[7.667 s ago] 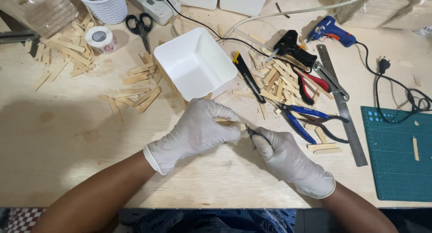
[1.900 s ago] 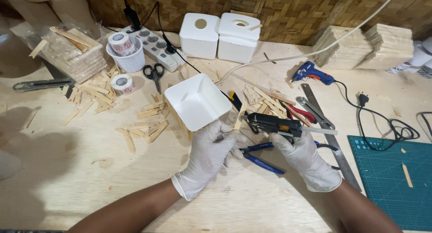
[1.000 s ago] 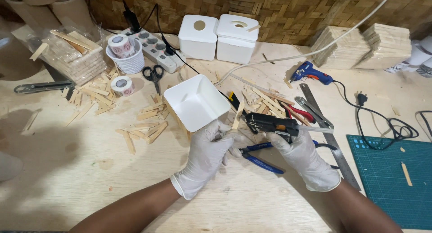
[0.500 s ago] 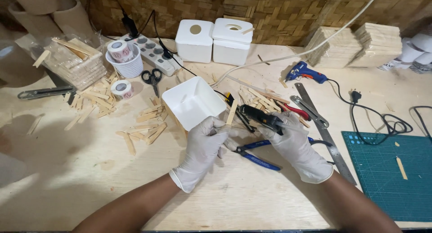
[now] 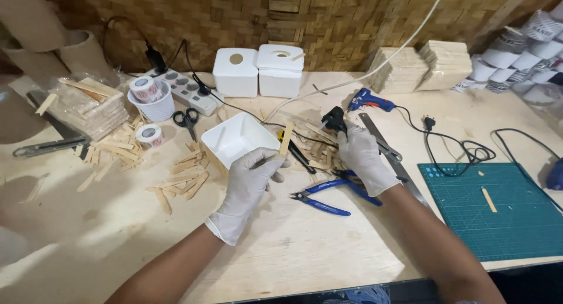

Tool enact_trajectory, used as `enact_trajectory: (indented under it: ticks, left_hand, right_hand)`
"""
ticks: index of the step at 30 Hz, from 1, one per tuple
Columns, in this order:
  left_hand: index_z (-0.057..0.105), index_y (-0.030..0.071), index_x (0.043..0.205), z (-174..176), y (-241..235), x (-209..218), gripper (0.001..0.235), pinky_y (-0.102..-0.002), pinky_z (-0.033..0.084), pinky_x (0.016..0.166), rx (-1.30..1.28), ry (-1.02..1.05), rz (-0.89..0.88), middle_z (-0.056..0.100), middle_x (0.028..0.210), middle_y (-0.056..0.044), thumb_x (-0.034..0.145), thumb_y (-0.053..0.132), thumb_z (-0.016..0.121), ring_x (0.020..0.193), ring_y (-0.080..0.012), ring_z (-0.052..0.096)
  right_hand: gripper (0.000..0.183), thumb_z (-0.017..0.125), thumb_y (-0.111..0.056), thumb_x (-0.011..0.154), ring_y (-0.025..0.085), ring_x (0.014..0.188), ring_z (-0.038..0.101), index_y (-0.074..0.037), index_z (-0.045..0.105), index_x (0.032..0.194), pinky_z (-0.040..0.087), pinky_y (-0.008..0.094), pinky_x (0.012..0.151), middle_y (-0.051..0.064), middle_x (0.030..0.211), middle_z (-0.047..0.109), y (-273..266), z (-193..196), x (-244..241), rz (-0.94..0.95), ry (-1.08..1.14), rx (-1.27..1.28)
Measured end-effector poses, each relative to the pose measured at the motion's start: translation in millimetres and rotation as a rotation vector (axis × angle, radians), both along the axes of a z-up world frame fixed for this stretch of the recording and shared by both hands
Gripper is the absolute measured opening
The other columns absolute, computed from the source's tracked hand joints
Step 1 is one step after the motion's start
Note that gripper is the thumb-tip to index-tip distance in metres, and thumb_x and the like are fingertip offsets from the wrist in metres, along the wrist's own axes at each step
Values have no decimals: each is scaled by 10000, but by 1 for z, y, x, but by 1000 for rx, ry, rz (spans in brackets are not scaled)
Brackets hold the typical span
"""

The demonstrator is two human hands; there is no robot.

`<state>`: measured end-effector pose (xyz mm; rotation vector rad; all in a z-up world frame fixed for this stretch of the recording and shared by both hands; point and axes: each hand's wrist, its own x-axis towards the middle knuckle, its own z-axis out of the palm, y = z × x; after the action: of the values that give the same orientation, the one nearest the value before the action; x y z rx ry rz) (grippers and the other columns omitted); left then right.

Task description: The person assembles a small box by attaching wooden sticks to the sides of a white container. They use pliers to trim the sticks and a hot glue gun to secure them in place, repeating the process for multiple sticks.

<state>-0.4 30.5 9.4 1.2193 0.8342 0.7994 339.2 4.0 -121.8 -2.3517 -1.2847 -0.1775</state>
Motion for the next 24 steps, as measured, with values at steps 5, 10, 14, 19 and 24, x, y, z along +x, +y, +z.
enact_trajectory:
  ticks: [5,10,14,19,24]
  left_hand:
    - [783,116,814,-30,17,9,31,-158,387,400,65,5,-24,781,828,-104,828,140,796,601,-134,706]
    - [773,48,832,-12,10,-1,24,-166,381,379,83,-43,-14,773,810,-144,834,72,769,548,-147,692]
    - [765,25,886,-25,14,-1,61,-160,389,357,48,-103,-6,769,808,-157,842,68,766,522,-154,686]
    - [740,-19,942,7,-6,-8,143,-166,375,334,-6,-130,-51,757,820,-172,837,72,771,491,-135,667]
    - [746,-25,961,14,-15,-7,179,-159,382,316,-13,-75,-101,761,808,-156,820,80,783,477,-113,675]
  right_hand:
    - [319,562,-468,904,311,834,678,-170,665,951,519,456,714,61,779,664,32,-19,7,-138,-485,-152]
    - [417,675,-510,842,389,921,575,-138,691,1030,410,535,795,139,882,595,18,50,-55,-124,-690,-130]
    - [232,751,-270,902,399,1122,650,-109,766,1068,485,469,987,189,1046,723,-4,68,-102,418,314,407]
    - [204,742,-184,920,153,961,638,-70,784,1084,515,327,930,60,1004,767,-50,114,-187,481,1030,453]
    - [150,801,-94,874,74,711,657,-59,794,1020,536,209,701,36,795,763,-48,118,-198,380,1240,518]
